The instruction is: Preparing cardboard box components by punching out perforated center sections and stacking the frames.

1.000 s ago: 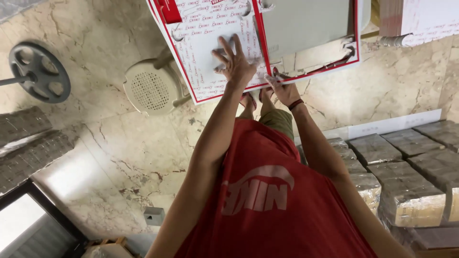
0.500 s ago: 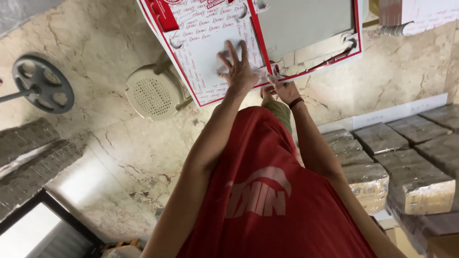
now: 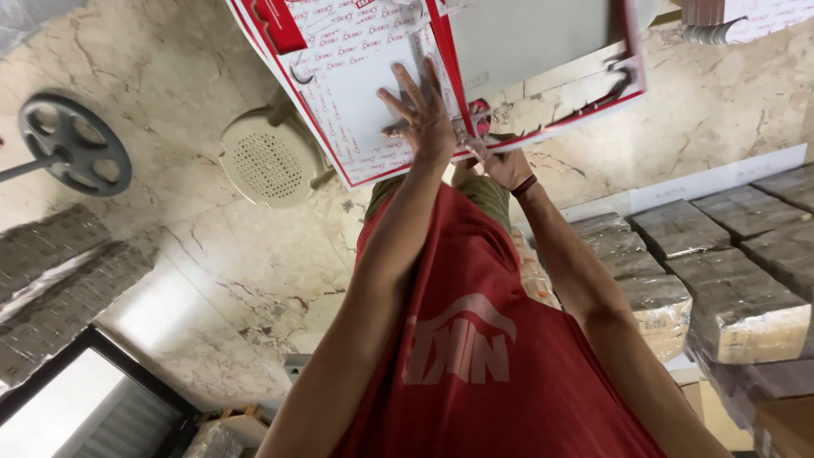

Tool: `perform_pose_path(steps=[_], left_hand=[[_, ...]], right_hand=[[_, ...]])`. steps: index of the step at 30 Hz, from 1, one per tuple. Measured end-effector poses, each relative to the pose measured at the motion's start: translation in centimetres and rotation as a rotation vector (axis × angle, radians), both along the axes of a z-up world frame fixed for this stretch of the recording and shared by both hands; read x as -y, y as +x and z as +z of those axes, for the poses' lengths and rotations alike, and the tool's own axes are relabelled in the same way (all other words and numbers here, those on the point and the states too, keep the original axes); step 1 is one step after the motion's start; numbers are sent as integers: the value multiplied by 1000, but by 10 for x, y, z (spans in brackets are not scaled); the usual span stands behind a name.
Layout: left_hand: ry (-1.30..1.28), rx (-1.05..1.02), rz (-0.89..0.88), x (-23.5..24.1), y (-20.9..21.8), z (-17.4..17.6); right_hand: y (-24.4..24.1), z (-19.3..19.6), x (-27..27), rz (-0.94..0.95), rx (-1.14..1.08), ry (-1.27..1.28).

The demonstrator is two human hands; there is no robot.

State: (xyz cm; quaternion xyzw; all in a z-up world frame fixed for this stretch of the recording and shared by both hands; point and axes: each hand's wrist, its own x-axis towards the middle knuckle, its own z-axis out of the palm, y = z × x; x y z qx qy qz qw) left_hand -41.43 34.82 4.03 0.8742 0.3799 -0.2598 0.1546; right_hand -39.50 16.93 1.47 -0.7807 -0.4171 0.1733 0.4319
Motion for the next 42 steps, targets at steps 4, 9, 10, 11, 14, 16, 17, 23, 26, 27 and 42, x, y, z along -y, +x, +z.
perform_pose_path(steps=[4,9,10,11,14,16,17,23,26,27,42], left_hand=[[-171,61,-134,-27,-13,9],[-226,-110,-472,-74,-34,40],[-220,-120,-568,-86,-39,42],[-224,-134,-575,-93,-47,39],[-108,10,-756,-121,-68,39],[-130,-102,-896,-136,-64,46],[-144,-108,-903,-140,-66,50],[-189,-234,-1026,-155,-62,53],[-206,-206,-1040,-155,-57,47],[-199,-225,-1021,-155,-57,48],[82,184,-1184,-177,-88,11]], right_hand=[[13,45,-17,-234,-1000,-293],[11,74,-41,-543,-1427,-290],[7,67,-46,-518,-1550,-229],[-4,62,-53,-525,-1565,-226],[-44,50,-88,-434,-1643,-366],[-66,42,-118,-473,-1708,-351],[-74,57,-131,-486,-1717,-355],[-104,61,-155,-689,-1345,-285],[-111,62,-152,-636,-985,-134],[-113,72,-154,-583,-975,-102],[-178,12,-196,-533,-1365,-134]])
